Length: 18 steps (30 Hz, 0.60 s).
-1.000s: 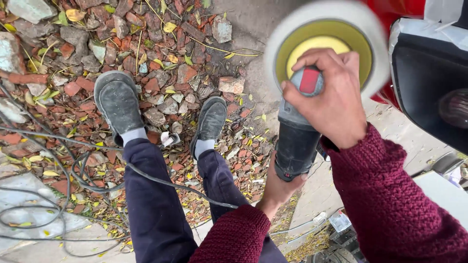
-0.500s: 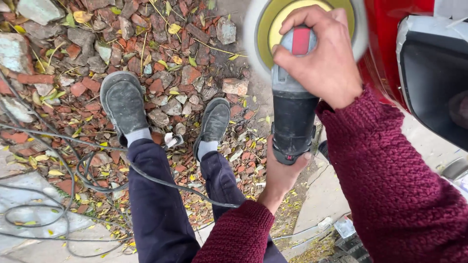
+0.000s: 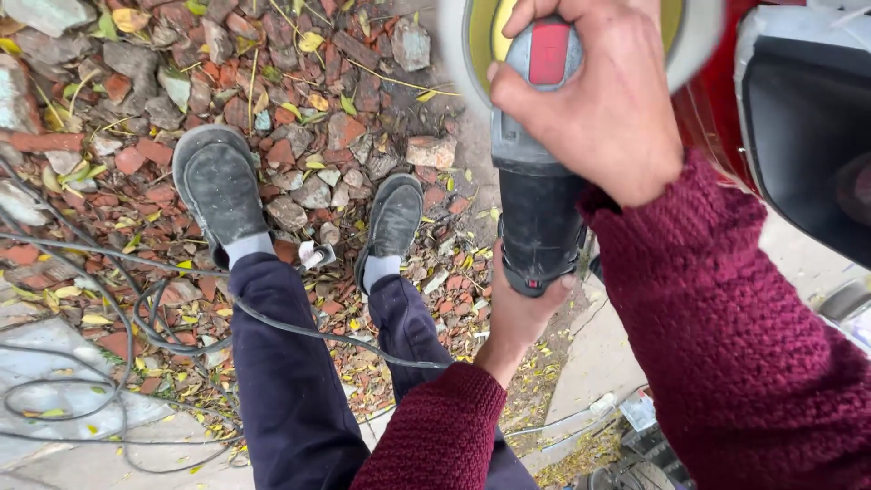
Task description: Polish a red car bumper using an electric rotary buffer.
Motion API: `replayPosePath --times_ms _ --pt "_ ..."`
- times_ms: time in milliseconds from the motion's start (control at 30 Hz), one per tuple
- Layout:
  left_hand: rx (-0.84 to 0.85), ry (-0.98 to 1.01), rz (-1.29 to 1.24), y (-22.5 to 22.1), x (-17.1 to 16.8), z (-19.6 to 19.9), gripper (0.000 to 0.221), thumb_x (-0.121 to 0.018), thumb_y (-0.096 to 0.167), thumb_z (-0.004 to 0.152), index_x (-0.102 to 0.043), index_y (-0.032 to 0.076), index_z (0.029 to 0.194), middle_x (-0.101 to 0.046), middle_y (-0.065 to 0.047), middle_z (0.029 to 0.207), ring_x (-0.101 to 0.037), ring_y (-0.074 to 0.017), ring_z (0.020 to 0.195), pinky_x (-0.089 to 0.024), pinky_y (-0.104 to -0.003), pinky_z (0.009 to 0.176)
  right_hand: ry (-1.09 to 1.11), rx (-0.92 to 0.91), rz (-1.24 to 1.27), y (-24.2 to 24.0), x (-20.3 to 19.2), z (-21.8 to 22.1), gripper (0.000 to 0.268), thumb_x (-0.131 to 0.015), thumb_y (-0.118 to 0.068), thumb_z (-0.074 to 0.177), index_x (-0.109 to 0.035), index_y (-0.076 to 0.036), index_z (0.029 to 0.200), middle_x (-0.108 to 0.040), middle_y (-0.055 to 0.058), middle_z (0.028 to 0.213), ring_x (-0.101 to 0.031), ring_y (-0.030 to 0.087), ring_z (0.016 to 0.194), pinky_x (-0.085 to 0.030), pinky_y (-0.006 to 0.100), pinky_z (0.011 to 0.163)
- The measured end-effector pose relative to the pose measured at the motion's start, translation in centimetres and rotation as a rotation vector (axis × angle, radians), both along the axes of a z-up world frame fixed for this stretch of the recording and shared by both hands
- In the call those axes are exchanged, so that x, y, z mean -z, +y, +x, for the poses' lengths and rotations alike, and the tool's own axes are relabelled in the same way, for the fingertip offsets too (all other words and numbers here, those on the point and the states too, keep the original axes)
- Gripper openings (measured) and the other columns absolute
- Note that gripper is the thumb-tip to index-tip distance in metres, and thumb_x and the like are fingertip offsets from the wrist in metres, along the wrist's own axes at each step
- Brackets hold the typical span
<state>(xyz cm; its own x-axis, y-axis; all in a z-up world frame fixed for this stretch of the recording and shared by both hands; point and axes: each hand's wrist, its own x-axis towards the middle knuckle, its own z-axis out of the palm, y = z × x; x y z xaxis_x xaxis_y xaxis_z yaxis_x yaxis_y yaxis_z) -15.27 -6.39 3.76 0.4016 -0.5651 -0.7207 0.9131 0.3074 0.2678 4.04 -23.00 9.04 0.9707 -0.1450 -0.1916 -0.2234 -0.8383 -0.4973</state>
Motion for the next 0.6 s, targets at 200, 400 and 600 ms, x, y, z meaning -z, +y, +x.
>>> replayPosePath --times_ms 200,400,600 --pt "0.051 0.079 0.021 0.9 -0.2 0.1 0.069 -0.081 0.015 0.086 -0.041 0.005 0.141 -0.068 -0.005 0.103 -0.065 -0.0076 0.074 -0.055 -0.023 0.061 0.053 0.083 0.027 -0.8 3.7 -1.7 0.021 -0.079 -0.013 0.087 -0.067 -0.005 0.103 -0.068 0.012 0.106 -0.06 0.033 0.109 -0.047 0.042 0.097" --pt "0.158 0.13 -0.033 3.1 -0.5 -3.1 0.069 -0.082 0.017 0.086 -0.042 0.006 0.141 -0.066 -0.003 0.095 -0.059 -0.0049 0.063 -0.051 -0.021 0.051 0.218 0.191 -0.091 -0.2 3.1 -5.6 0.026 -0.082 -0.02 0.086 -0.07 -0.007 0.104 -0.071 0.01 0.113 -0.05 0.034 0.113 -0.043 0.043 0.101" --pt "0.188 0.111 -0.029 2.7 0.5 -1.2 0.074 -0.083 0.017 0.084 -0.041 0.006 0.143 -0.067 -0.003 0.098 -0.06 -0.0054 0.066 -0.053 -0.022 0.053 0.269 0.274 -0.078 0.0 2.6 -4.1 0.027 -0.083 -0.023 0.085 -0.07 -0.008 0.104 -0.071 0.01 0.109 -0.05 0.035 0.112 -0.043 0.044 0.101"
